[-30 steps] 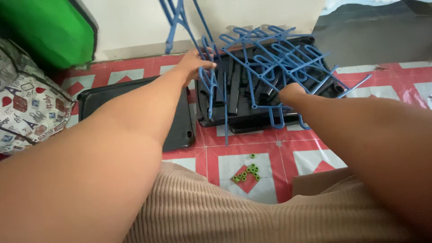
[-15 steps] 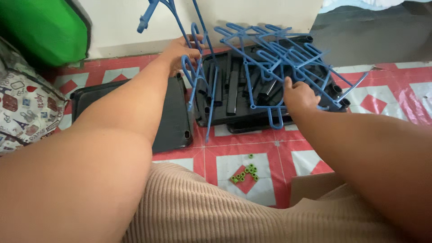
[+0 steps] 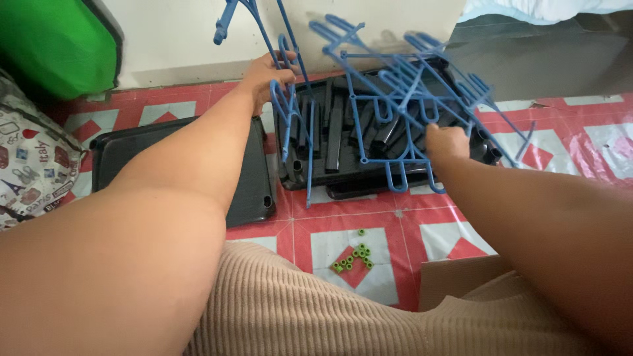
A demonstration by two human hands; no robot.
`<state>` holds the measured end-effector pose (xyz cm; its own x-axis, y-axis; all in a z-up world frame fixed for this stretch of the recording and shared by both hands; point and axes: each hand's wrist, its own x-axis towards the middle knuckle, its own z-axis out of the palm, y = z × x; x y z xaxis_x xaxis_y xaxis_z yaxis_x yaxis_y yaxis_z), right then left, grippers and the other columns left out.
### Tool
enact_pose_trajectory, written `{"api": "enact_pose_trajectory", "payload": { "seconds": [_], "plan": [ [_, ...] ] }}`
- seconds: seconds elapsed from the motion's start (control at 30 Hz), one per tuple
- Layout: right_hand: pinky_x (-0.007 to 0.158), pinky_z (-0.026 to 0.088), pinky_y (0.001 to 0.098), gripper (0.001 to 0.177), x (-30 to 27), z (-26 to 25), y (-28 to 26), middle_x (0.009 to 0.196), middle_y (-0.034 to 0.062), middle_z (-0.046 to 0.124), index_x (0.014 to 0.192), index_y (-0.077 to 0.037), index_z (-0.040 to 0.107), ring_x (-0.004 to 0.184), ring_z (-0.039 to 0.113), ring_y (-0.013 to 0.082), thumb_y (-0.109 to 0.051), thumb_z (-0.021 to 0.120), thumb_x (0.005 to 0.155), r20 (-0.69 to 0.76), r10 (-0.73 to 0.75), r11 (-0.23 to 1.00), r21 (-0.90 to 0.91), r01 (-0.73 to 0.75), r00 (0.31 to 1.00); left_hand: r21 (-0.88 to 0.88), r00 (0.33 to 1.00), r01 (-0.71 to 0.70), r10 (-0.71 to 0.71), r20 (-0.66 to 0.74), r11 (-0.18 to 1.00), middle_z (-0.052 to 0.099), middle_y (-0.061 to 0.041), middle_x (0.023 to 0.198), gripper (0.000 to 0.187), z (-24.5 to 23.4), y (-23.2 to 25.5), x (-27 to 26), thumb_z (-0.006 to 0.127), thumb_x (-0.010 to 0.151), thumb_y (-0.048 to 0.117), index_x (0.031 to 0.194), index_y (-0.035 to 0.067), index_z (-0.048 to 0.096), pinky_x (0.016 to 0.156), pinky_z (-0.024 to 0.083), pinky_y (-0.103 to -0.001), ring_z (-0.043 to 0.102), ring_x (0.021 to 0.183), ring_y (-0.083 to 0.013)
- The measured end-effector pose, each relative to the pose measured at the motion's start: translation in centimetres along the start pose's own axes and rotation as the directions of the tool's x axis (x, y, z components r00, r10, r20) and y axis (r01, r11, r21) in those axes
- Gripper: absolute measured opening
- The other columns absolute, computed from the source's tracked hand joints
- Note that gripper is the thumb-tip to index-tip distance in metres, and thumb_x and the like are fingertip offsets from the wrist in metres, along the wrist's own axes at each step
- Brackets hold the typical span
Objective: The person assembles a blue plastic dish rack by connecting multiple frame pieces and inserting small green plastic connectors into the joints. They work on a tiled floor with black plastic trays nearby.
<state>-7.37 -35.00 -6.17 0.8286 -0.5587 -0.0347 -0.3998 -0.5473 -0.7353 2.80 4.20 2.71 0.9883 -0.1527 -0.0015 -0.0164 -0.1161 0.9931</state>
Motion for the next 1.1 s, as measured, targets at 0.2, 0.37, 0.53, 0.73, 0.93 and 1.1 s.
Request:
{"api": "enact_pose_trajectory", "payload": {
  "seconds": [0.2,0.37,0.53,0.73,0.93,1.1],
  "plan": [
    [0.087,0.054,0.0492,0.037,1.1,3.6,2.2,0.095,0.0209,0.074,0.093,-0.007,0.081,0.094,0.07,0.0424,-0.037,0.06,0.09,0.097,-0.22,0.969,-0.094,0.229,0.971,0.081,0.999,0.029,-0.027,-0.029,0.996,0.07,-0.008,0.115,0.054,0.3,0.6,-0.7,0.07,0.083,0.006,0.136,0.01,0.058,0.07,0.062,-0.041,0.072,0.091,-0.0228],
    [0.084,0.058,0.0468,0.04,0.4,6.2,2.1,0.084,0.0191,0.075,0.09,-0.007,0.081,0.084,0.074,0.0371,-0.042,0.062,0.089,0.247,-0.212,0.957,-0.143,0.252,0.946,-0.001,1.0,0.014,-0.014,-0.018,1.0,0.067,-0.008,0.106,0.049,0.0,0.4,-0.7,0.074,0.085,0.012,0.132,0.009,0.059,0.065,0.061,-0.041,0.074,0.095,-0.0211],
    [0.081,0.057,0.0467,0.038,1.9,5.4,-0.3,0.085,0.0195,0.075,0.097,-0.007,0.08,0.082,0.074,0.0364,-0.04,0.063,0.093,0.056,-0.392,0.918,-0.042,0.394,0.918,0.011,0.997,-0.072,0.072,0.001,0.997,0.07,-0.005,0.1,0.035,-1.5,-1.2,0.2,0.076,0.087,0.015,0.12,0.01,0.065,0.063,0.057,-0.037,0.069,0.085,-0.0182],
    [0.062,0.057,0.044,0.027,4.6,3.0,-1.7,0.083,0.0132,0.073,0.106,-0.009,0.075,0.07,0.071,0.0283,-0.029,0.062,0.094,0.272,-0.096,0.993,0.097,0.072,0.957,0.109,0.984,-0.17,0.175,-0.042,0.979,0.069,-0.005,0.084,0.017,-1.4,-1.6,1.1,0.073,0.088,0.013,0.102,0.007,0.065,0.057,0.056,-0.035,0.068,0.073,-0.0168],
    [0.069,0.058,0.0407,0.035,4.2,5.4,0.1,0.088,0.0122,0.076,0.107,-0.007,0.077,0.073,0.073,0.0267,-0.036,0.073,0.089,0.283,-0.357,0.929,0.01,0.37,0.89,0.155,0.953,-0.247,0.269,-0.141,0.957,0.071,-0.007,0.078,0.012,-0.9,0.2,0.7,0.065,0.09,0.015,0.097,0.005,0.062,0.049,0.055,-0.036,0.068,0.06,-0.0175],
    [0.092,0.055,0.0435,0.048,2.5,7.7,1.2,0.114,0.0182,0.073,0.12,-0.01,0.074,0.105,0.07,0.0329,-0.04,0.077,0.083,0.424,-0.585,0.76,-0.014,0.65,0.692,0.216,0.903,-0.356,0.394,-0.172,0.909,0.074,-0.009,0.08,0.013,-0.5,-0.4,0.6,0.066,0.093,0.015,0.097,0.003,0.066,0.06,0.056,-0.032,0.068,0.065,-0.0171]
  ]
}}
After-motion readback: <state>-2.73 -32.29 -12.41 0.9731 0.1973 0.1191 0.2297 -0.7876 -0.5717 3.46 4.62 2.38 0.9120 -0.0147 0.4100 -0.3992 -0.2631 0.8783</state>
